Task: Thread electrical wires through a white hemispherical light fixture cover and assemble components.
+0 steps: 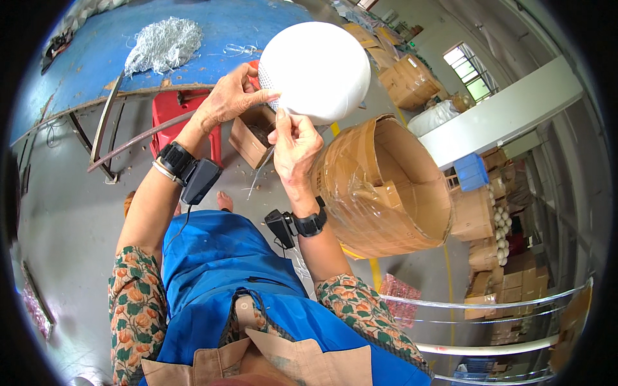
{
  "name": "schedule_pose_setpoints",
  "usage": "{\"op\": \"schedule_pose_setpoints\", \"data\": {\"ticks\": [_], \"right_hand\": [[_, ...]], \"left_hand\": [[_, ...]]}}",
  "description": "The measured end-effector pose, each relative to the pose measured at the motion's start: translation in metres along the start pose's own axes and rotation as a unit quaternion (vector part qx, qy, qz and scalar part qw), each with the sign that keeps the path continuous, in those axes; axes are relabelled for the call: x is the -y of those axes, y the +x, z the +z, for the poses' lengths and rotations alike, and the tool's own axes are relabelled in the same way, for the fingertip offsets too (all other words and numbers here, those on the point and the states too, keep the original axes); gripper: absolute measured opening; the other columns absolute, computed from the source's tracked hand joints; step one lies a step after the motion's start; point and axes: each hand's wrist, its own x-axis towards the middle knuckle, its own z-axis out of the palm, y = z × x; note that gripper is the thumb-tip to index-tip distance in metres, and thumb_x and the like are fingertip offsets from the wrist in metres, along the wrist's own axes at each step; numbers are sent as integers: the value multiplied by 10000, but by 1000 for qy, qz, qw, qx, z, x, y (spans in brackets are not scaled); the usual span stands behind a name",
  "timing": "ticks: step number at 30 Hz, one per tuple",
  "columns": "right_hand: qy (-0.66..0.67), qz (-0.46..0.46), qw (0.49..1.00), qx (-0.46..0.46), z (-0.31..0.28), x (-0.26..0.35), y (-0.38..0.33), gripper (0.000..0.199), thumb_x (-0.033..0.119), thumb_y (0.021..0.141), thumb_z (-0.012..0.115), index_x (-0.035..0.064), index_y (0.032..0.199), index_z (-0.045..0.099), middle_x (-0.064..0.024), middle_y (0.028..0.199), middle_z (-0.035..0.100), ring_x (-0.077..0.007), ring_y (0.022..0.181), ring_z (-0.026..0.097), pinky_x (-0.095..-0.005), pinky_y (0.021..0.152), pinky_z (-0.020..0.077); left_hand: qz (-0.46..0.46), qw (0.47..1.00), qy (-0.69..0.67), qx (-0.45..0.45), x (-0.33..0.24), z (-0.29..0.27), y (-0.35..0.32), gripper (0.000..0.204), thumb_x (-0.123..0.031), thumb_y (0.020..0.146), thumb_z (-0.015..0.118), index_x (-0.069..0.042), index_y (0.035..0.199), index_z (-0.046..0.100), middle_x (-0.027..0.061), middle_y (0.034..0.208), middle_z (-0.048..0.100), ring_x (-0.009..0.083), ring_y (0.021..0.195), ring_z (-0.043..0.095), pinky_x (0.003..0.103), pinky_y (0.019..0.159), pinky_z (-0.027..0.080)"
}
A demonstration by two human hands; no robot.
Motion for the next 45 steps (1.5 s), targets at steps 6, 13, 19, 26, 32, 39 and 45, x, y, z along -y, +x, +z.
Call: {"op": "schedule_pose_setpoints", "data": {"ticks": [6, 13, 19, 26, 32, 39, 45], "right_hand": [[-1, 13, 1000, 16, -4, -6, -1, 213, 152, 850, 602, 1, 702, 569, -15, 519, 541, -46, 447, 468, -182, 435, 357], [-39, -22, 999, 11, -5, -7, 1, 210, 160, 861, 587, -4, 732, 567, -10, 528, 539, -43, 469, 478, -189, 449, 373], [-76, -13, 997, 16, -1, -4, 6, 214, 174, 875, 562, -11, 769, 577, -14, 538, 540, -51, 484, 493, -208, 467, 397], [-84, -6, 996, 7, -1, -8, 5, 234, 187, 874, 559, -10, 749, 572, -20, 519, 533, -58, 483, 491, -216, 471, 395], [-79, -1, 997, 5, -1, -11, 3, 237, 187, 876, 555, -8, 742, 567, -18, 531, 540, -62, 483, 493, -213, 473, 395], [-32, -15, 999, -15, 3, -6, 2, 222, 139, 855, 579, -8, 689, 565, -17, 494, 535, -42, 438, 453, -186, 436, 347], [-30, -42, 998, -25, 1, 4, -5, 220, 115, 845, 592, 13, 656, 543, -4, 488, 523, -34, 435, 443, -177, 438, 337]], "left_hand": [[20, 998, 9, -66, 3, 4, 4, 864, -640, 564, 706, 59, 1037, 521, 218, 919, 613, 287, 886, 610, 348, 764, 475], [8, 996, 34, -82, 4, 7, 5, 797, -607, 626, 684, 68, 1018, 524, 208, 851, 603, 266, 799, 601, 347, 710, 474], [-20, 991, 32, -128, 3, 14, 3, 874, -650, 642, 637, 53, 1125, 446, 240, 932, 610, 336, 895, 607, 393, 765, 474], [-28, 995, 26, -92, -3, 11, 2, 850, -643, 660, 623, 33, 1145, 444, 253, 947, 601, 345, 912, 600, 403, 782, 467], [36, 997, -59, -41, 9, 4, 6, 808, -592, 655, 672, 31, 1121, 455, 251, 932, 595, 313, 894, 606, 362, 763, 475], [-27, 996, -38, -72, 2, 4, 7, 790, -579, 626, 707, 24, 1078, 473, 228, 949, 599, 286, 915, 600, 344, 776, 470], [-40, 993, -63, -89, 4, 4, 7, 794, -557, 579, 745, 31, 1053, 503, 227, 987, 599, 280, 946, 590, 350, 807, 461]]}}
